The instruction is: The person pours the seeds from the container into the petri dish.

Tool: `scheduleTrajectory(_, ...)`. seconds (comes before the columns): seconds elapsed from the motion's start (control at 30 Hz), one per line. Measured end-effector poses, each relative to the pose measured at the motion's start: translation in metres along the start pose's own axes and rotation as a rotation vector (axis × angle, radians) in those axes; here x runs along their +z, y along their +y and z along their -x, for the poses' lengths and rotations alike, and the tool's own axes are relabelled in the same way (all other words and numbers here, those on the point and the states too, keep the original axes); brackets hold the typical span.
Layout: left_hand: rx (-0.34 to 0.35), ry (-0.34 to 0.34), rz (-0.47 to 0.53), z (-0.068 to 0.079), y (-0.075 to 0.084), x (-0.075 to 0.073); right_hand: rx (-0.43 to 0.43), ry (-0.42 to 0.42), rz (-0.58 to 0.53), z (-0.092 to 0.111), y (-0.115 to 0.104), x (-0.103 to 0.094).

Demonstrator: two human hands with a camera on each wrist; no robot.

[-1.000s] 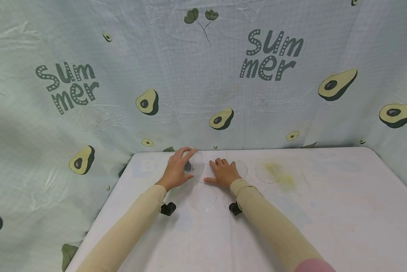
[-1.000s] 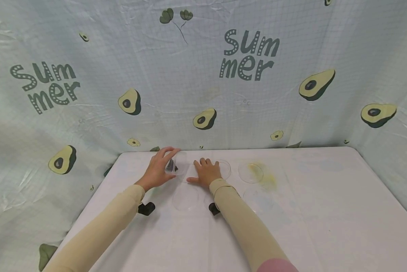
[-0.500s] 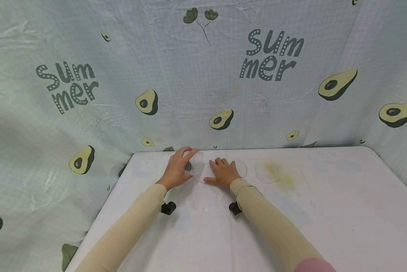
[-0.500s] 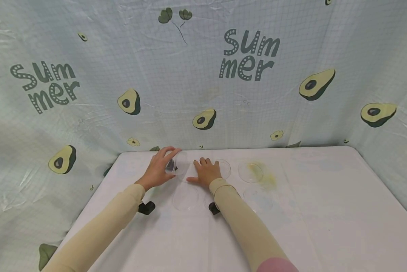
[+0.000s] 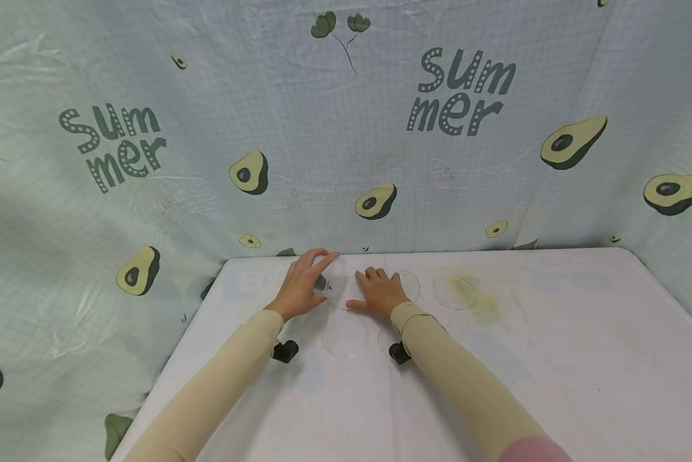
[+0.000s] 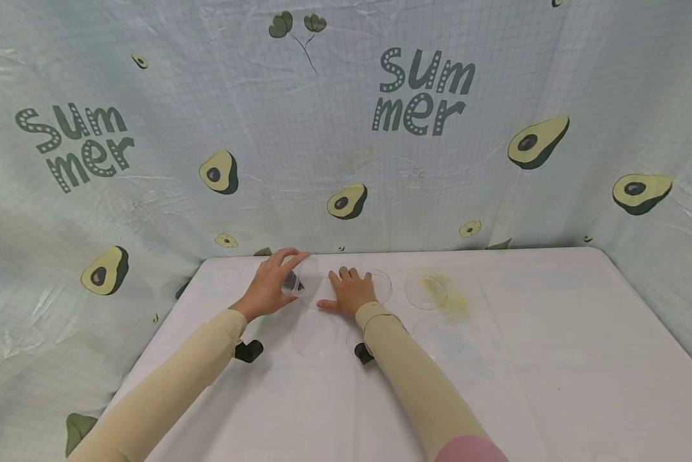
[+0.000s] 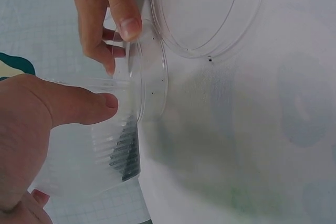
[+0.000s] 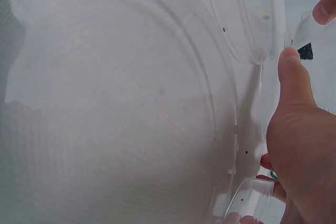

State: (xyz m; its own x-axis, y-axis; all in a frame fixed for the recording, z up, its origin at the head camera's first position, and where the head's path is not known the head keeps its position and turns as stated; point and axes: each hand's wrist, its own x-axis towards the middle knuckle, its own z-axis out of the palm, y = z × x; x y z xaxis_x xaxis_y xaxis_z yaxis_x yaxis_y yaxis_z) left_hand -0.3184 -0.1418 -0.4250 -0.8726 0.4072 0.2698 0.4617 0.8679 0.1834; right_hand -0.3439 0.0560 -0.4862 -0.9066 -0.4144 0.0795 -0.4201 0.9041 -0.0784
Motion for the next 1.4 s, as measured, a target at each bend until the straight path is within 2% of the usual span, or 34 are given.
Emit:
scheduleTrajectory(0.23,0.029,0.006,-0.031,-0.0024,0.0009,-0.0003,-0.005,0.018,-0.021,0.0019,0.0000,-0.0020)
scheduleTrajectory(0.37,0.042,0.004,-0.032,-0.0029,0.0017,0.0001,0.000,-0.001,-0.014,0.0009,-0.0008,-0.0014)
scheduleTrajectory(0.5,0.041,-0.005,-0.033,-0.0023,0.0025,0.0004,0.004,-0.018,-0.005,-0.0010,-0.0015,0.0017)
scheduleTrajectory(0.9,0.048,-0.023,-0.052,-0.0047,0.0044,0.0016,0.007,-0.002,0.013,-0.0029,-0.0010,0.0077)
scheduleTrajectory(1.4,0.064,-0.020,-0.074,-0.0067,0.0072,0.0007,0.007,-0.004,-0.005,0.0033,-0.0033,0.0001)
